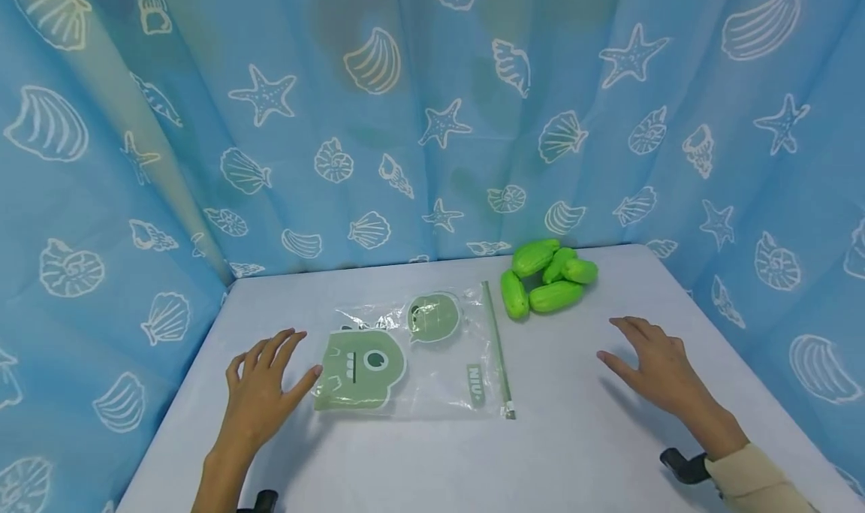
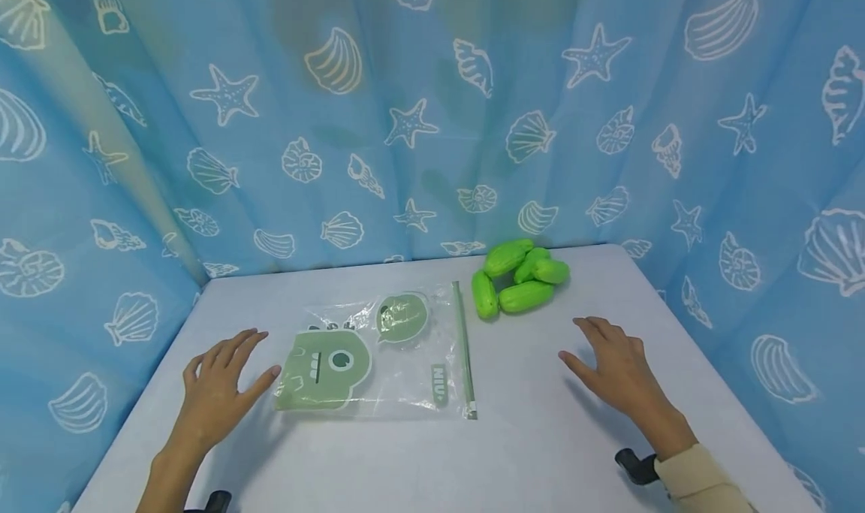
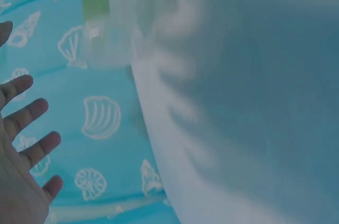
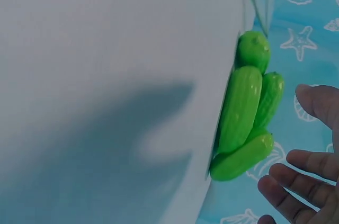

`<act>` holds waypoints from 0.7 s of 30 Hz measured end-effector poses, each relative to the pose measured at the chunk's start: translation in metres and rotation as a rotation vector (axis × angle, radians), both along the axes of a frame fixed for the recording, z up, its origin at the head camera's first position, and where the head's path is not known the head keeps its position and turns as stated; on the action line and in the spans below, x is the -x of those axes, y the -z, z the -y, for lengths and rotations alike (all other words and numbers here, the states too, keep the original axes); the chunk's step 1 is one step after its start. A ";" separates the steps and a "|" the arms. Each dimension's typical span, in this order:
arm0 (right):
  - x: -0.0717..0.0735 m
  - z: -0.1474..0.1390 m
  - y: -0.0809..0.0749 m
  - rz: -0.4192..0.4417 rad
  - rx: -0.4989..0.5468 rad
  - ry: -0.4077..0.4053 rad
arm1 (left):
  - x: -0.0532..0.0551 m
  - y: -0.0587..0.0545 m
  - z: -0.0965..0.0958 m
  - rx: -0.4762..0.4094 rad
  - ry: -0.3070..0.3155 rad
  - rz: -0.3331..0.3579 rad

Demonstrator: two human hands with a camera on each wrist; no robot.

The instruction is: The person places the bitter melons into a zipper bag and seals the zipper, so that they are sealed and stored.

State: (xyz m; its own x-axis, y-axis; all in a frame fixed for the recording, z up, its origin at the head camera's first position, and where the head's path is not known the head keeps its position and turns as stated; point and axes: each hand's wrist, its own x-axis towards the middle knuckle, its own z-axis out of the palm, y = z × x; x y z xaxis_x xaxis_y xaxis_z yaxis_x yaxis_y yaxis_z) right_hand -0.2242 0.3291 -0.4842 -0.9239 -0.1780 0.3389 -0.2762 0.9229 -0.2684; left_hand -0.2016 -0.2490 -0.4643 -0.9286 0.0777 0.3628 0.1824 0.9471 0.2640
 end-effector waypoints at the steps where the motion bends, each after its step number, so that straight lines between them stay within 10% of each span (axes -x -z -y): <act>1: 0.001 0.003 0.002 0.015 0.022 -0.002 | 0.001 0.001 -0.004 -0.019 0.007 -0.008; 13: 0.018 0.042 0.023 0.104 0.213 -0.038 | 0.015 0.004 -0.053 -0.211 0.168 -0.114; 21: 0.028 0.062 0.035 0.123 0.314 -0.109 | 0.028 0.012 -0.090 -0.273 0.240 -0.069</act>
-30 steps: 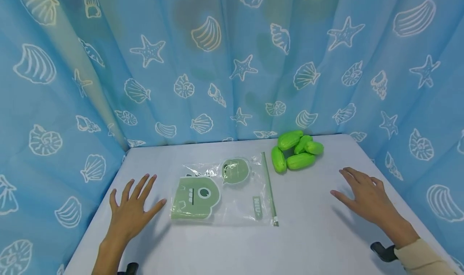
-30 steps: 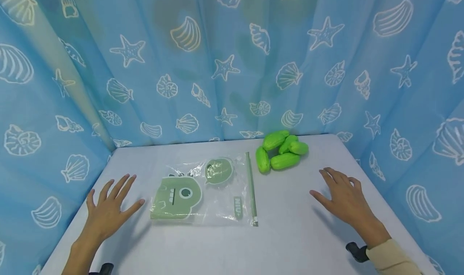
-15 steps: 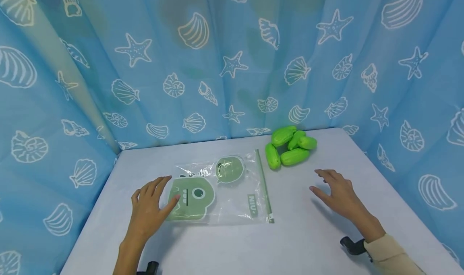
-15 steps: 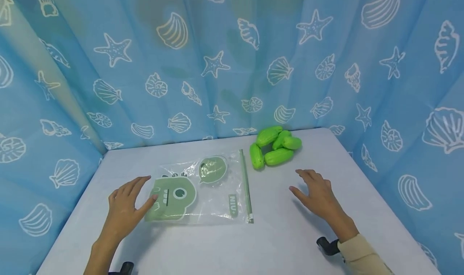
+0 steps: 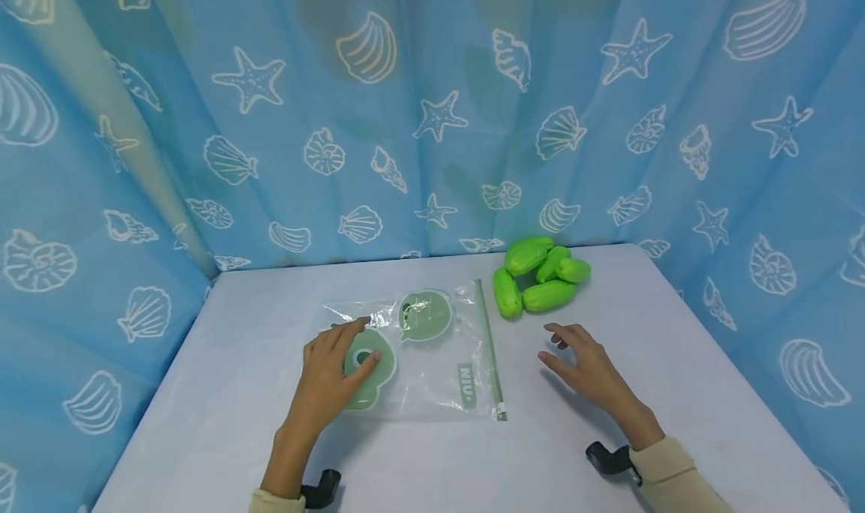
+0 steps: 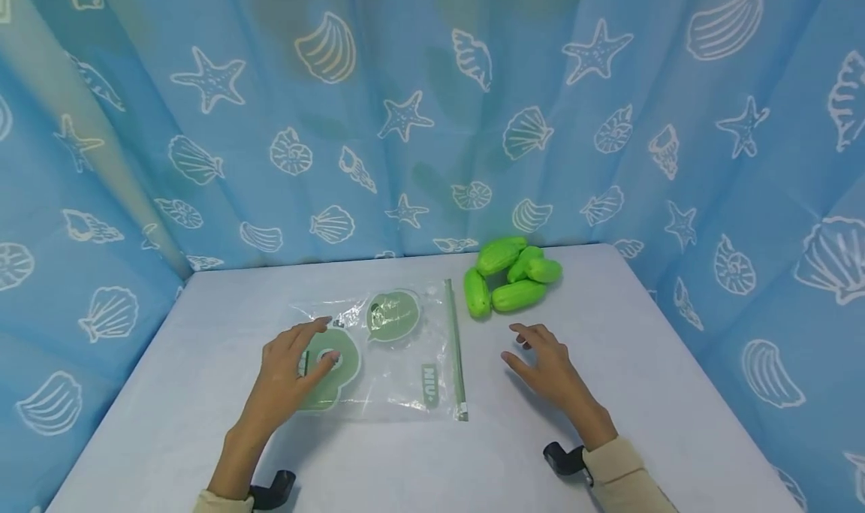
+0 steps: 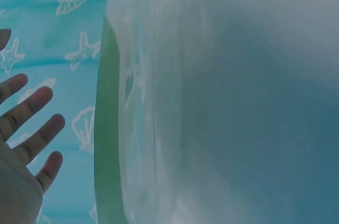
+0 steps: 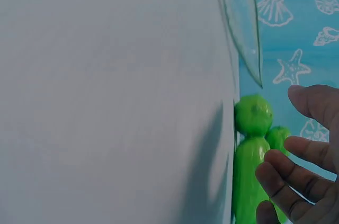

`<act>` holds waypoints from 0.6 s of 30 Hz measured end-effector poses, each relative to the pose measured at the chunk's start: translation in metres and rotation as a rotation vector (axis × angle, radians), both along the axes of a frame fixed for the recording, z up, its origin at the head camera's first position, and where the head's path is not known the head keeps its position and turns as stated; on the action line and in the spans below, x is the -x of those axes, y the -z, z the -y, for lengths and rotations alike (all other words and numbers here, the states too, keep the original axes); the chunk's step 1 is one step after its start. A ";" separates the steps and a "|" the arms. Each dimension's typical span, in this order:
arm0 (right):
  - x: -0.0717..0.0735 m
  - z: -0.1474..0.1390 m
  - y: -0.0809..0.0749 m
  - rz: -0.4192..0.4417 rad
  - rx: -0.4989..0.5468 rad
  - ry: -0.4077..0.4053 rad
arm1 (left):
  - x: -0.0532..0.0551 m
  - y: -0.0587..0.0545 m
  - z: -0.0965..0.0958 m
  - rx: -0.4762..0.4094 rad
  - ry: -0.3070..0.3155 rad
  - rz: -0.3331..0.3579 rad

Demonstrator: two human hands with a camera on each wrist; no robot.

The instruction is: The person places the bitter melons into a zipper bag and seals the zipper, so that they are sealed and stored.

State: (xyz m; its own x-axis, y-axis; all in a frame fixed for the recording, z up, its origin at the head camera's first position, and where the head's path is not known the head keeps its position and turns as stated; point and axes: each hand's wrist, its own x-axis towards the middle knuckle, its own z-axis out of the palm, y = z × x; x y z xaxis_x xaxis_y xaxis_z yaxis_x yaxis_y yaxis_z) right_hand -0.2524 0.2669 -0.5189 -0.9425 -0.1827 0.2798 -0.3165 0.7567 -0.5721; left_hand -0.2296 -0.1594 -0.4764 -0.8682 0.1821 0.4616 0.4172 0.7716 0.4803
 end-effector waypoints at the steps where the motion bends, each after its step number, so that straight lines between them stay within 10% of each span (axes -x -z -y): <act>1: 0.001 0.003 0.002 -0.004 0.018 -0.008 | 0.001 0.001 -0.004 -0.004 0.007 0.004; 18: 0.025 0.039 0.017 0.070 0.129 -0.097 | 0.020 0.022 -0.059 -0.097 0.154 0.029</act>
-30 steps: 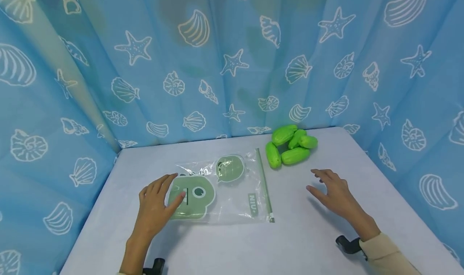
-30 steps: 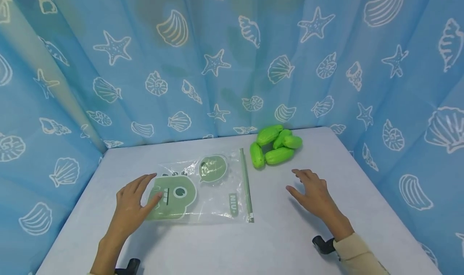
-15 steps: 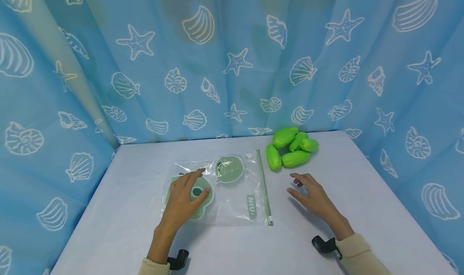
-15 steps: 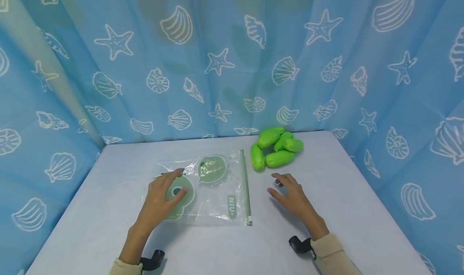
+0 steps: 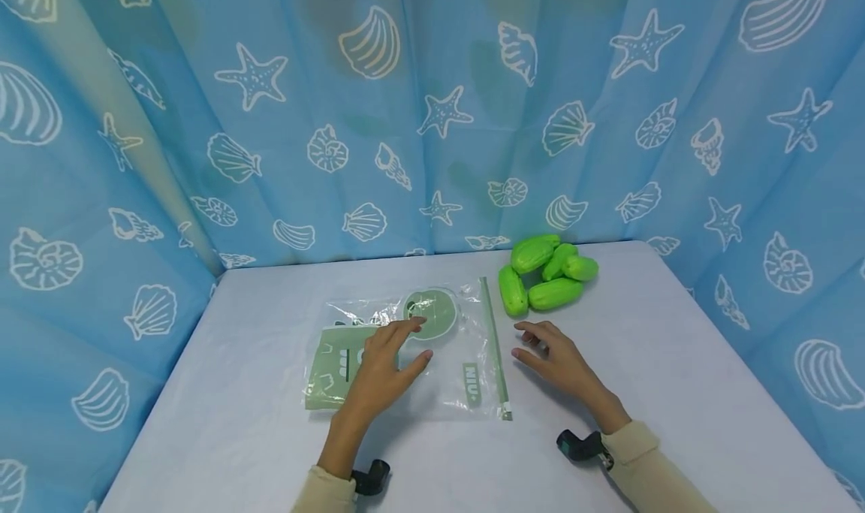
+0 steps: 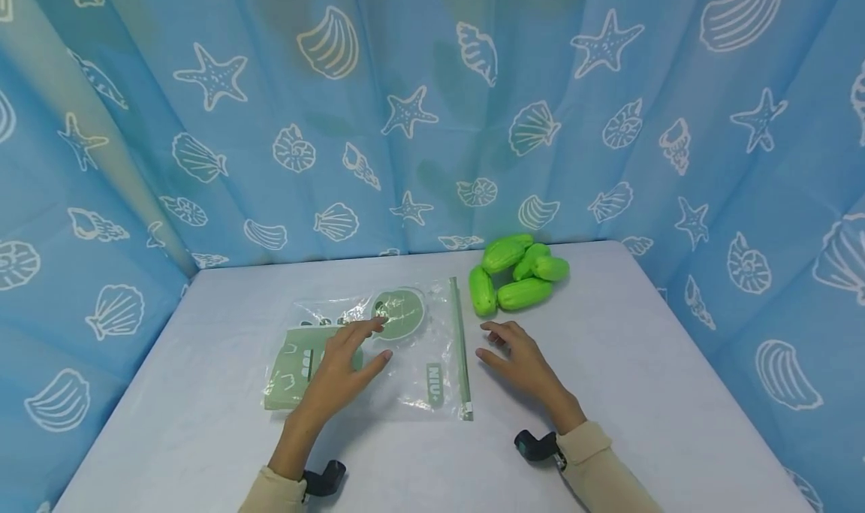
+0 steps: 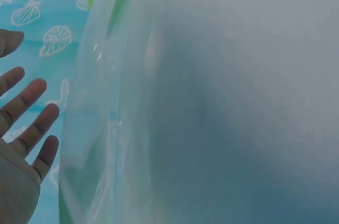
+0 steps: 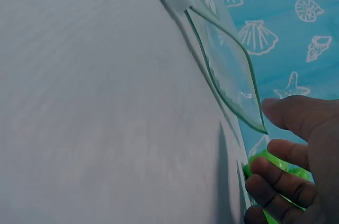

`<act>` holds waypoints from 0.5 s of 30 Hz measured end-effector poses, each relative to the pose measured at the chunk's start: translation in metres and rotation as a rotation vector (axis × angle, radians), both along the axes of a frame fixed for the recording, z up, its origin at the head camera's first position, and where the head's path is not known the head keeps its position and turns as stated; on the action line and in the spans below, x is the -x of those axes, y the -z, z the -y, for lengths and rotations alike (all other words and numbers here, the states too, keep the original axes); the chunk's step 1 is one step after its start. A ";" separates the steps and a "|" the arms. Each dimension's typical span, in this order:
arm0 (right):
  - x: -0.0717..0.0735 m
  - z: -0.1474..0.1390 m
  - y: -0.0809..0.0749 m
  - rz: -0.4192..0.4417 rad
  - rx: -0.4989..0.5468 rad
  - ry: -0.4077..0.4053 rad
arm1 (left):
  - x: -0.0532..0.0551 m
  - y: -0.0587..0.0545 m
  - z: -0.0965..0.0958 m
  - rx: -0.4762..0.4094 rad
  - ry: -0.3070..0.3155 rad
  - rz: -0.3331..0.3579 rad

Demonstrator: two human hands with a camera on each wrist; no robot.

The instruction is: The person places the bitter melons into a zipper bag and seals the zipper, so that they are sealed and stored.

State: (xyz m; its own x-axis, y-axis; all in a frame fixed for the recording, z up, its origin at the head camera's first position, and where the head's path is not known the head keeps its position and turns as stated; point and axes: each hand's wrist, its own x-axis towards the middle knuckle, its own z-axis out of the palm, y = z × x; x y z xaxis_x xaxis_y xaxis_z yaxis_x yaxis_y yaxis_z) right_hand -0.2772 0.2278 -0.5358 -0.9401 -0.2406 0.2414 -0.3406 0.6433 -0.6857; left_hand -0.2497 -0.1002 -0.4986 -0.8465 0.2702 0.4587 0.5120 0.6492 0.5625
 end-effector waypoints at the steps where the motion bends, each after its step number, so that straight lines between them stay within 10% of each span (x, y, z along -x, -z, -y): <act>1: 0.001 0.001 0.001 0.002 0.009 -0.004 | 0.001 0.001 -0.003 -0.006 0.010 0.000; 15: 0.015 0.016 0.014 -0.046 0.021 -0.038 | 0.012 0.012 -0.029 -0.090 0.097 0.005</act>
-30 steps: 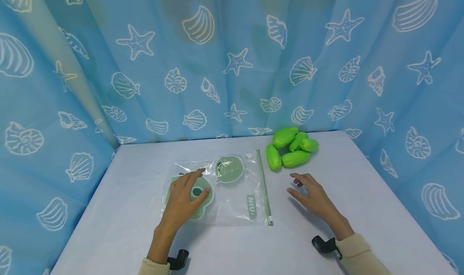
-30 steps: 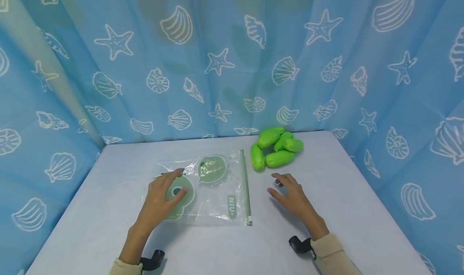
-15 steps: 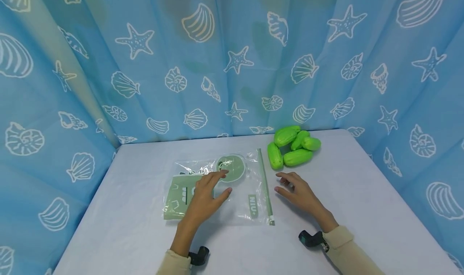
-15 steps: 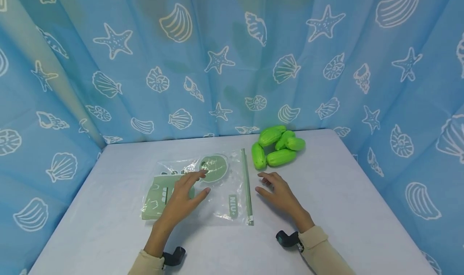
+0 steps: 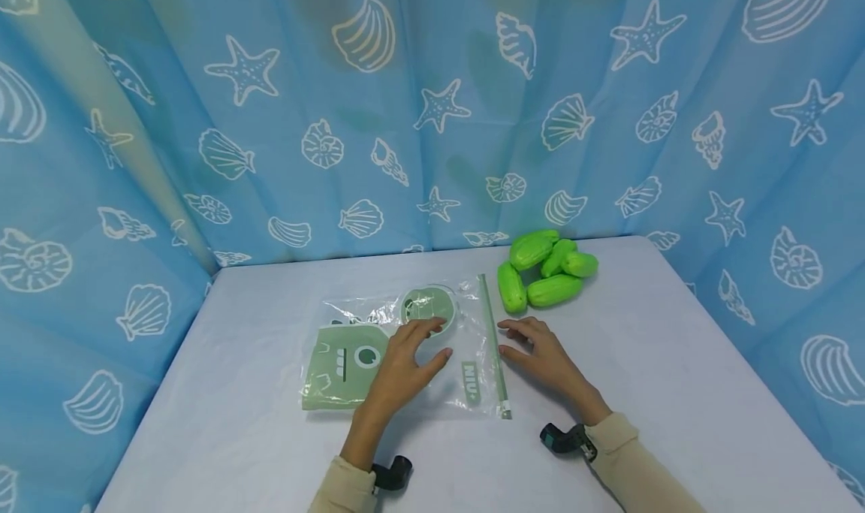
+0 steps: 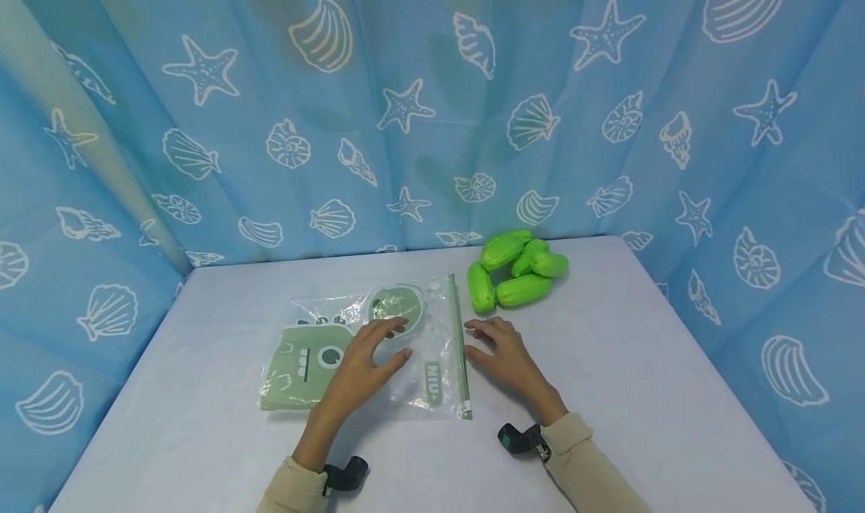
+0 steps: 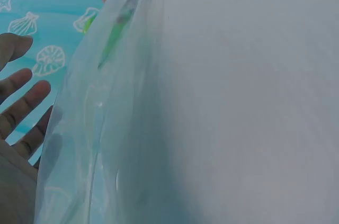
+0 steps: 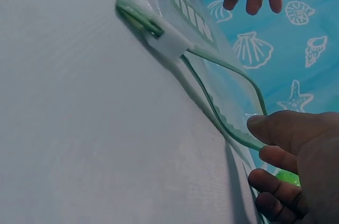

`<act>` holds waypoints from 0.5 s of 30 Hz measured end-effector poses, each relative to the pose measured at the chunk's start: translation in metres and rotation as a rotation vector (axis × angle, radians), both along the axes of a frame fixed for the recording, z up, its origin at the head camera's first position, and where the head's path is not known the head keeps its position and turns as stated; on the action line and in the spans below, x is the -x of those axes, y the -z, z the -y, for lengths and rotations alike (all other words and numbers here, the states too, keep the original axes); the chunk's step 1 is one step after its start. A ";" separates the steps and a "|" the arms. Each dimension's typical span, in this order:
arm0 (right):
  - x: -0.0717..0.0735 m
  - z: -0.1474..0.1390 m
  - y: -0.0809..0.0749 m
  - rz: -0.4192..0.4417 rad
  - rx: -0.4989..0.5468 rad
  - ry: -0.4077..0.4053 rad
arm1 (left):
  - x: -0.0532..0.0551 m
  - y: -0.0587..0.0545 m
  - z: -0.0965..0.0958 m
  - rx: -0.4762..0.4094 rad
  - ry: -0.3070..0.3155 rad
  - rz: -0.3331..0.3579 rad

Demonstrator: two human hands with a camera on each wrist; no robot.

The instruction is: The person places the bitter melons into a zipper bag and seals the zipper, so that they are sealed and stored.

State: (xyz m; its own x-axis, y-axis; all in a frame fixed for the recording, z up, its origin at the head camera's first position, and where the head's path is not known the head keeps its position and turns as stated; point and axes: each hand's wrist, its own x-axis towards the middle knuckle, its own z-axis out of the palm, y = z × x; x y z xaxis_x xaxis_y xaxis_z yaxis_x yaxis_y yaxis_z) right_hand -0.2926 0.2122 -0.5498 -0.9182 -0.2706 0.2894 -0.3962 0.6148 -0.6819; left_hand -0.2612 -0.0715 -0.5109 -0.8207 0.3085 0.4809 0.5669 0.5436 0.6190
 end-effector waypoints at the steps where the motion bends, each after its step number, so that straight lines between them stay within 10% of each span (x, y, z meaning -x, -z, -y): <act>1: 0.001 0.000 0.000 -0.002 0.001 -0.004 | 0.001 0.000 -0.002 -0.005 0.005 0.002; 15: 0.008 0.002 0.005 -0.046 -0.072 -0.035 | 0.007 -0.001 -0.026 0.022 0.003 0.117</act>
